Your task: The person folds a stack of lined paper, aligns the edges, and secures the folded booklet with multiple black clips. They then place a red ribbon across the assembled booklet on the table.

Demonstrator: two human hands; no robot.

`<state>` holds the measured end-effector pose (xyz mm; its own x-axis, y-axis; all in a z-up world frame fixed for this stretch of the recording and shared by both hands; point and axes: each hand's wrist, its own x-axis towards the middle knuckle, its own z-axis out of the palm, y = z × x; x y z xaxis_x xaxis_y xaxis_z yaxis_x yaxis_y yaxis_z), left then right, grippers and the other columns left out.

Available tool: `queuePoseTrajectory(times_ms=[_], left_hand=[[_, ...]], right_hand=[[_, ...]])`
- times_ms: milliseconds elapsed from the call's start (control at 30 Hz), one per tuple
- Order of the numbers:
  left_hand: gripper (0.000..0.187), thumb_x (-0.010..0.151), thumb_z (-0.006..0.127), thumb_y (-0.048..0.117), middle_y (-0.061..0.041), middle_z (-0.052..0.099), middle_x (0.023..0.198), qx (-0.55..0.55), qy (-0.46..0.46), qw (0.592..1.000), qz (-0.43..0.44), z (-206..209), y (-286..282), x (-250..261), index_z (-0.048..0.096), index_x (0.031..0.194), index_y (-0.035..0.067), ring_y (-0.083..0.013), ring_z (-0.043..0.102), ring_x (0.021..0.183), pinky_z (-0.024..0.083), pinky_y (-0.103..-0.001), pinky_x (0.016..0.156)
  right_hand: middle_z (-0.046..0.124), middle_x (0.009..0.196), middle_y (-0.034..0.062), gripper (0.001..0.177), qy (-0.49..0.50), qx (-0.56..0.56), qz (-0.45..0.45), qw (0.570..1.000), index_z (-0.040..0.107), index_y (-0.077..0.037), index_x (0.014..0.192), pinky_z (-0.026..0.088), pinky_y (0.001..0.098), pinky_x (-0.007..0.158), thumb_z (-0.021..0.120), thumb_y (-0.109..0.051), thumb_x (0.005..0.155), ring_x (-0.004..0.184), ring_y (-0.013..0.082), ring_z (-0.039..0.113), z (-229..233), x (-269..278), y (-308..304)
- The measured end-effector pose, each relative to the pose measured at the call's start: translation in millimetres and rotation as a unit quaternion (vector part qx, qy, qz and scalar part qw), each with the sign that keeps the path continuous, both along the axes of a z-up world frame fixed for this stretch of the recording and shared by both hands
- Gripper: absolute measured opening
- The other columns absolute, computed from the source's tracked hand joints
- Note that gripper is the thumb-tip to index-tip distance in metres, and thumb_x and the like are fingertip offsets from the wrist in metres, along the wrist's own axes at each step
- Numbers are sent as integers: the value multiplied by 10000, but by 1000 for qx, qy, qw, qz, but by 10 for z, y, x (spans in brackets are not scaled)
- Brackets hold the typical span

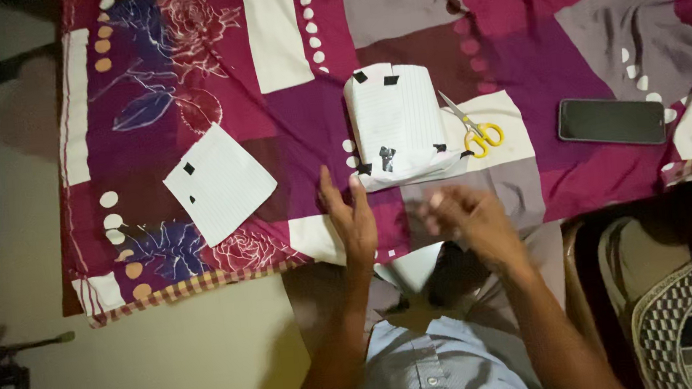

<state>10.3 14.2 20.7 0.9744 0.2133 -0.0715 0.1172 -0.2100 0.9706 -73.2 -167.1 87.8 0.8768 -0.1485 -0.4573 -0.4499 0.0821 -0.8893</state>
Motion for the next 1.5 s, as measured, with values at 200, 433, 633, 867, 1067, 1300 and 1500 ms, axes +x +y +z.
queuePoseTrajectory(times_ms=[200,433,633,867,1067,1300,1500], left_hand=[[568,1068,515,269,-283,332,1628,220,-200,938,-179,232,-111,662,382,1543,-13,-452,309,1526,280,-553,1252],[576,1011,568,183,-311,312,1604,325,-227,876,-276,219,-340,1146,414,1515,-50,-502,229,1520,258,-555,1229],[504,1003,568,165,-304,309,1609,366,-232,848,-305,86,-328,1182,499,1476,4,-541,197,1519,243,-569,1234],[549,954,582,146,-305,304,1600,395,-232,835,-305,113,-402,1176,506,1488,43,-560,180,1501,222,-600,1225],[583,927,582,146,-311,311,1598,409,-259,822,-301,74,-348,1182,502,1493,34,-551,195,1504,240,-591,1228],[577,911,576,139,-302,338,1592,410,-261,823,-295,5,-349,1198,517,1476,40,-544,219,1501,262,-590,1226],[562,918,566,158,-311,350,1568,409,-254,822,-303,134,-362,1261,527,1468,55,-519,254,1486,250,-620,1202]], right_hand=[[715,1216,203,280,-389,-360,-55,846,668,15,1275,540,379,965,576,-16,1012,1107,295,708,-150,972,-306],[642,1206,281,262,-374,-416,47,828,615,48,1142,496,495,1102,561,94,890,1194,488,602,-568,1778,-339],[559,1387,338,387,-414,-431,95,796,595,60,1243,392,525,1177,568,93,858,1315,531,504,-597,1739,-351],[607,1345,248,552,-339,-476,137,800,632,-34,1389,464,523,1007,552,36,846,1222,460,558,-386,1707,-358],[587,1160,203,377,-337,-560,126,746,738,-147,1265,514,481,874,602,-71,921,1037,422,589,-477,1848,-293],[560,1145,237,410,-290,-556,92,773,769,-152,1250,507,481,875,589,-52,894,1044,424,568,-634,1810,-299],[589,1149,290,386,-395,-493,63,773,754,-37,1189,489,488,885,681,21,814,1062,452,570,-496,1838,-474]])
